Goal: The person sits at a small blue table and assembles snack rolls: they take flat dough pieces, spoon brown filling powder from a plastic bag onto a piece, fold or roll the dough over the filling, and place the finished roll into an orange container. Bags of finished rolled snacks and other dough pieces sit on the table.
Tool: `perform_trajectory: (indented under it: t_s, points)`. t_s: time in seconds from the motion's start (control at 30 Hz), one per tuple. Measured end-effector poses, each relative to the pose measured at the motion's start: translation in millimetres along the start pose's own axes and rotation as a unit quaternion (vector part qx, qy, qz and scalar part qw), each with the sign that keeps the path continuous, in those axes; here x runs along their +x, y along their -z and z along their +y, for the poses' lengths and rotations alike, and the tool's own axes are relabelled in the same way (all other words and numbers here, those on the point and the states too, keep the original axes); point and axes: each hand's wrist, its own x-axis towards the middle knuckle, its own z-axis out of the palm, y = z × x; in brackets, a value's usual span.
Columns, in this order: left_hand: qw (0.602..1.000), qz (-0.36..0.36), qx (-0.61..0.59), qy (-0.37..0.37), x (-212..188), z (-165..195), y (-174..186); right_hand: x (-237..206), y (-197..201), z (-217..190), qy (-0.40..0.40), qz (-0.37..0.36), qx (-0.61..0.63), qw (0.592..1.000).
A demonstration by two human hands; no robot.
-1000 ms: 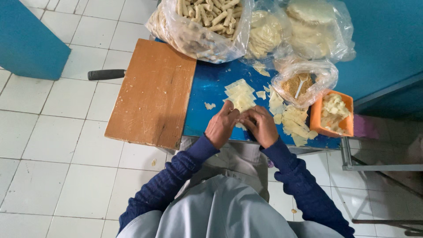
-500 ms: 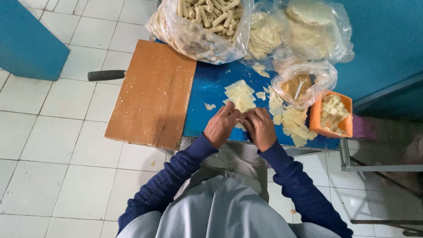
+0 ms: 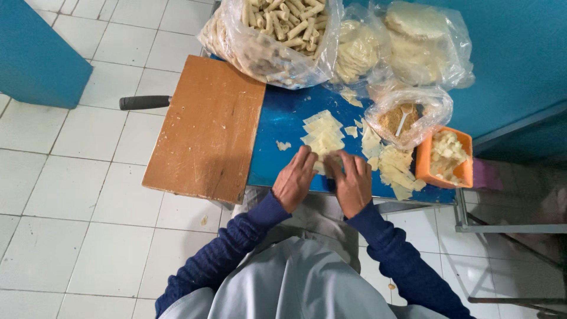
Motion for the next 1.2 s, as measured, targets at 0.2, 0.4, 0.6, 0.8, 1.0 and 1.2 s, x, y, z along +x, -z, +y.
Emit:
perform_trajectory:
  t_s: [0.2,0.4,0.6,0.8,1.0,1.2]
  points:
    - [0.992,-0.006,0.088,-0.089,-12,-1,-3,18,-11,8,-0.017,-0.052,-0.064,0.996]
    - [0.983,-0.022,0.146,-0.110,-14,1,-2,46,-8,32,-0.022,-0.044,0.111,0.993]
    - [0.984,-0.027,0.140,-0.105,-13,3,-3,54,-8,34,0.011,-0.036,0.237,0.971]
    - [0.981,-0.018,0.154,-0.117,-13,3,-1,99,-11,63,-0.150,-0.181,0.358,0.904]
    - [0.989,-0.018,0.113,-0.096,-14,4,-1,175,33,93,-0.109,0.025,0.632,0.766]
    - [0.988,-0.010,0.112,-0.102,-15,1,-4,116,70,127,-0.168,0.044,0.348,0.921]
